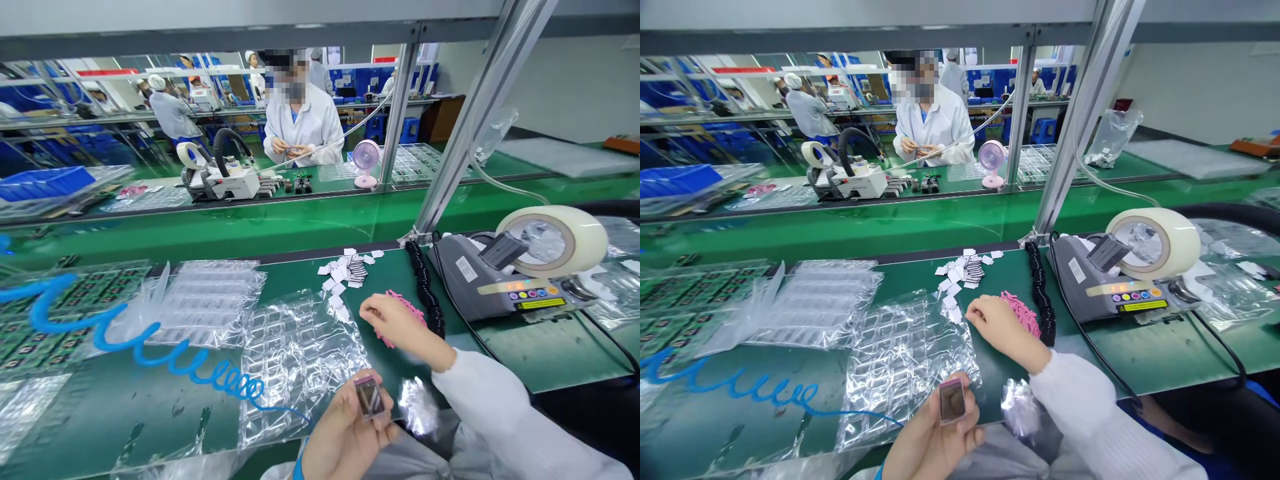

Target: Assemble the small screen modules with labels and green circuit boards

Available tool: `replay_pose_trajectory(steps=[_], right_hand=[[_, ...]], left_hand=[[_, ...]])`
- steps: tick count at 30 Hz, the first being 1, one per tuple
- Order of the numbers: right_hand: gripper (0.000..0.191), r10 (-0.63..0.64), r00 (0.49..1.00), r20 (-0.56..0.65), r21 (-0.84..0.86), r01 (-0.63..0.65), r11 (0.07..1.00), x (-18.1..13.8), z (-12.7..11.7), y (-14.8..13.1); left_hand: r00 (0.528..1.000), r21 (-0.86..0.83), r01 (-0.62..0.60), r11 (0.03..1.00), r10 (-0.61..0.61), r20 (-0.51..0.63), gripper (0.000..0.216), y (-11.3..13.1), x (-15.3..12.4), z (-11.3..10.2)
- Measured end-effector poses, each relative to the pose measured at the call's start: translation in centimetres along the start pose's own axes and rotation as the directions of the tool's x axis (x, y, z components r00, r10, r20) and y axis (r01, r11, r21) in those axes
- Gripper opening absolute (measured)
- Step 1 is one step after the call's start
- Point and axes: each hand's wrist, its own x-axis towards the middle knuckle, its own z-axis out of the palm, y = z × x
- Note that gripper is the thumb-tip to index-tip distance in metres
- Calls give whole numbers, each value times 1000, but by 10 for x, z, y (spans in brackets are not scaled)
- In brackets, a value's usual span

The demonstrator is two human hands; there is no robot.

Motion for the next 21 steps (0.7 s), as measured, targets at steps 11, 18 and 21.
replay_pose_trajectory(steps=[11, 18, 21], right_hand=[[28, 212, 977, 4, -244, -205, 948, 70, 51, -9], [23, 197, 978, 72, -60, -193, 979, 72, 56, -3], [22, 169, 984, 64, 76, -173, 982, 68, 58, 0]], left_hand=[[991, 38, -75, 996, 79, -106, 30, 27, -13, -6], [991, 35, -63, 997, 67, -115, 30, 31, -12, -6], [989, 39, -74, 996, 79, -125, 29, 31, -13, -8]])
